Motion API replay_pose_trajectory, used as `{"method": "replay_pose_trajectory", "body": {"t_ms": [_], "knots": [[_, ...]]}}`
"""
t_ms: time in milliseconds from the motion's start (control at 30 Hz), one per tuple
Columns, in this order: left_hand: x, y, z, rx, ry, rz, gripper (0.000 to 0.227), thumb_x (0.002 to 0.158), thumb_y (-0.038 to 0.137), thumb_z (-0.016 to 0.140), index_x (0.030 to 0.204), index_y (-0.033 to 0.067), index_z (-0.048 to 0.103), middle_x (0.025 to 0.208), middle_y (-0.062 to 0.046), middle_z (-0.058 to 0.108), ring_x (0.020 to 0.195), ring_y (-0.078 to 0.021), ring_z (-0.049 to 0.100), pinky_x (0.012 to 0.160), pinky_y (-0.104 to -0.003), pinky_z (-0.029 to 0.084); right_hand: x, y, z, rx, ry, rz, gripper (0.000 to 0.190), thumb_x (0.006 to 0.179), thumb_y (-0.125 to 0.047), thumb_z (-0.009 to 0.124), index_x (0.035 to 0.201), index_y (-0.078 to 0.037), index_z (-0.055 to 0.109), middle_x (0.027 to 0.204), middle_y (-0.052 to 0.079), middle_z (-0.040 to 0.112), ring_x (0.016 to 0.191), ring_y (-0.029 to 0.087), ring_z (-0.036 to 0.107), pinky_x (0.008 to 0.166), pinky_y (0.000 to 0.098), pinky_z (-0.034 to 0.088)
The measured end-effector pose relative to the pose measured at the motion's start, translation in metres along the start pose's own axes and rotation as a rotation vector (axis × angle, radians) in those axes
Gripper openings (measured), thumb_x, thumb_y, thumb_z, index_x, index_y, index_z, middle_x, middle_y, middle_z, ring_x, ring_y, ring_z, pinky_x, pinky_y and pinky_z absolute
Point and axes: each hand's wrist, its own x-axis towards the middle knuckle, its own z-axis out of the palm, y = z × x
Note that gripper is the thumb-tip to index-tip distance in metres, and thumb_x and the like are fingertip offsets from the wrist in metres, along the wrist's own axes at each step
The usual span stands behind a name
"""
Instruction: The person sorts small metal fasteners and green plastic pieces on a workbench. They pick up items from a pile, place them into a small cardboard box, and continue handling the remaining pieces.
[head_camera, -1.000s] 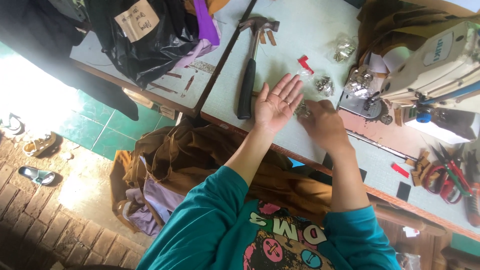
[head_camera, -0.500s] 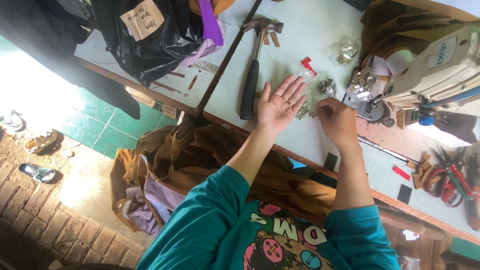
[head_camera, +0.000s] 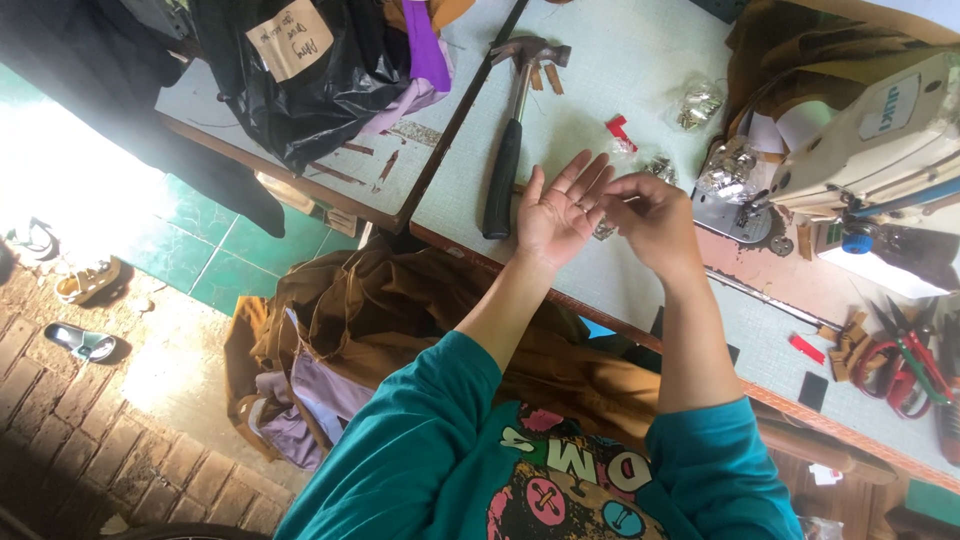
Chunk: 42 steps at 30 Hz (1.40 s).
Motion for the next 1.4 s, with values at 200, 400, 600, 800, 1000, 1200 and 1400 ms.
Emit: {"method": "replay_pose_trajectory", "body": {"t_ms": [200,400,600,800,1000,1200,1400], "knots": [[-0.001,-0.001,0.003,-0.004,0.018,0.02,0.068,0.107,0.067,0.046,0.147,0.0125,0.056,0.151,-0.015,0.054,0.139,-0.0326,0.052,0.115,-0.043,0.046,0.005,-0.005,0.015,-0.103,-0.013,-0.044,0.009,0.094,0.003,0.075,0.103,0.003,0.076,0.086,0.023,0.072,0.076,0.028,0.073,0.064,0.0368,0.058],[-0.003,-0.002,0.006,-0.012,-0.011,0.027,0.068,0.109,0.066,0.045,0.148,0.0111,0.055,0.151,-0.015,0.053,0.139,-0.0339,0.052,0.117,-0.047,0.042,0.007,0.004,0.017,-0.11,-0.05,-0.017,0.012,0.092,0.004,0.074,0.104,0.001,0.076,0.086,0.024,0.071,0.076,0.029,0.073,0.064,0.037,0.058],[-0.004,-0.003,0.006,-0.028,-0.024,0.024,0.067,0.11,0.064,0.044,0.148,0.0098,0.055,0.152,-0.016,0.053,0.14,-0.035,0.051,0.119,-0.049,0.039,0.008,0.006,0.014,-0.098,-0.095,0.004,0.016,0.091,0.005,0.072,0.106,0.0,0.076,0.085,0.022,0.07,0.078,0.024,0.07,0.063,0.0335,0.057],[-0.001,-0.003,-0.001,-0.029,-0.052,0.023,0.068,0.111,0.064,0.044,0.149,0.0091,0.054,0.153,-0.016,0.052,0.141,-0.0354,0.05,0.122,-0.053,0.034,0.008,0.0,0.017,-0.088,-0.121,0.037,0.019,0.089,0.005,0.07,0.106,0.001,0.076,0.084,0.021,0.069,0.075,0.022,0.069,0.061,0.0309,0.057],[-0.005,-0.004,0.008,-0.024,-0.051,0.023,0.067,0.111,0.064,0.042,0.148,0.0089,0.055,0.151,-0.017,0.054,0.14,-0.0355,0.051,0.122,-0.053,0.033,0.005,-0.017,0.023,-0.076,-0.129,0.011,0.02,0.086,0.006,0.073,0.106,0.004,0.075,0.085,0.024,0.069,0.075,0.023,0.066,0.061,0.0337,0.055],[-0.001,-0.002,-0.005,0.009,-0.03,0.035,0.069,0.11,0.065,0.044,0.149,0.0094,0.055,0.152,-0.015,0.053,0.142,-0.0333,0.048,0.122,-0.049,0.037,0.007,0.004,0.011,-0.075,-0.071,-0.039,0.017,0.094,0.005,0.071,0.109,-0.001,0.077,0.091,0.022,0.073,0.08,0.026,0.072,0.066,0.0362,0.057],[-0.003,0.0,0.0,0.001,-0.061,0.017,0.079,0.106,0.075,0.044,0.153,0.0114,0.053,0.158,-0.014,0.046,0.148,-0.0311,0.04,0.125,-0.05,0.03,-0.016,0.006,-0.032,-0.281,0.126,-0.072,0.013,0.101,0.006,0.071,0.113,0.004,0.073,0.097,0.026,0.072,0.086,0.032,0.073,0.07,0.0397,0.058]]}}
